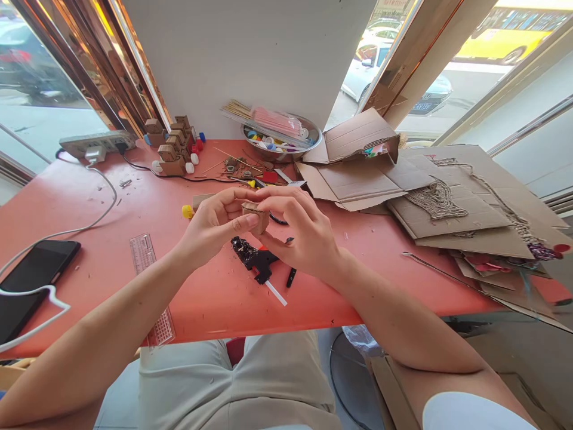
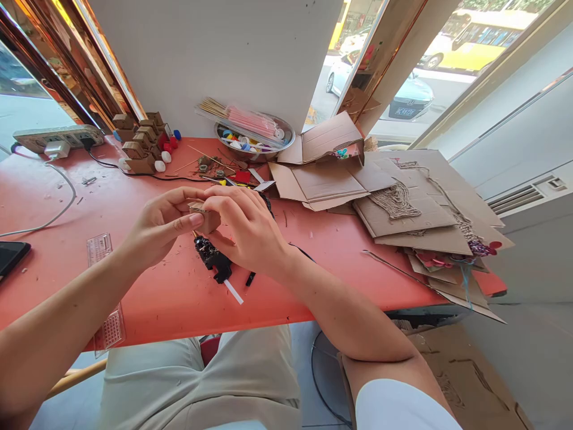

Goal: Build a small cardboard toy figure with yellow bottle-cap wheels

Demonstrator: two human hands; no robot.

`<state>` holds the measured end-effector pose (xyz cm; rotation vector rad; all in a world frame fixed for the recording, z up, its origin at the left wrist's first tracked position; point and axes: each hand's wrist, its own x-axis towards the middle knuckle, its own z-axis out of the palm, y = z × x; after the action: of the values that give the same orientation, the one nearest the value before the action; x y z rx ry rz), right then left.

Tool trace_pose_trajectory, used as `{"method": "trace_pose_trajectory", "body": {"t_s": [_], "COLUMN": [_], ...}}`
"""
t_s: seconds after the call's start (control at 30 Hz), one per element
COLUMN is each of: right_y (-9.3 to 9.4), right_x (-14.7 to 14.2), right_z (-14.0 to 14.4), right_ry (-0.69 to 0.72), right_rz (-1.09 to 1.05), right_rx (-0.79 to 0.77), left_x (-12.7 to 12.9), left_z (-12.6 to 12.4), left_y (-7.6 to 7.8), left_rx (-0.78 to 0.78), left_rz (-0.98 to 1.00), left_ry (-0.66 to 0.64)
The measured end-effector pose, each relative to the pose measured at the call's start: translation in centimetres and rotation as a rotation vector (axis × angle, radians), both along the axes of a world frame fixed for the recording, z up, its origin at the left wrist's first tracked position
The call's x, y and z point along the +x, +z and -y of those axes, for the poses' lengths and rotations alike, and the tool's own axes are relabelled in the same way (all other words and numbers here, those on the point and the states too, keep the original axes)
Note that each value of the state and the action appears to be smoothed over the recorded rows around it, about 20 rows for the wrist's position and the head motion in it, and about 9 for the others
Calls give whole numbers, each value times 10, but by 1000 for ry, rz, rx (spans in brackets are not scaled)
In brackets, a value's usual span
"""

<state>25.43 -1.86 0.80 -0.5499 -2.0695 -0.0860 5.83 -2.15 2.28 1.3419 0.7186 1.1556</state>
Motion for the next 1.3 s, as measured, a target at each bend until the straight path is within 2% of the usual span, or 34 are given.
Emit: {"method": "trace_pose_trajectory", "body": {"t_s": [0.37,0.8,1.1,1.3], "right_y": [1,-1,-3,-3], "right_x": [-1,0,0,1], "right_z": [-1,-3,-4,-4], "right_ry": [-23,-53,-24,-26], "right_rz": [-10,12,-1,25], "right_rx": [62,-4,48,11], "left_x": [-1,-1,3,4], "left_z": [0,-4,1,2], "left_y": [-1,-1,0,0], "left_rx": [9,22,9,5], "left_rz": [-10,-52,-52,-59], "left_ry": [1,59,75,93]}}
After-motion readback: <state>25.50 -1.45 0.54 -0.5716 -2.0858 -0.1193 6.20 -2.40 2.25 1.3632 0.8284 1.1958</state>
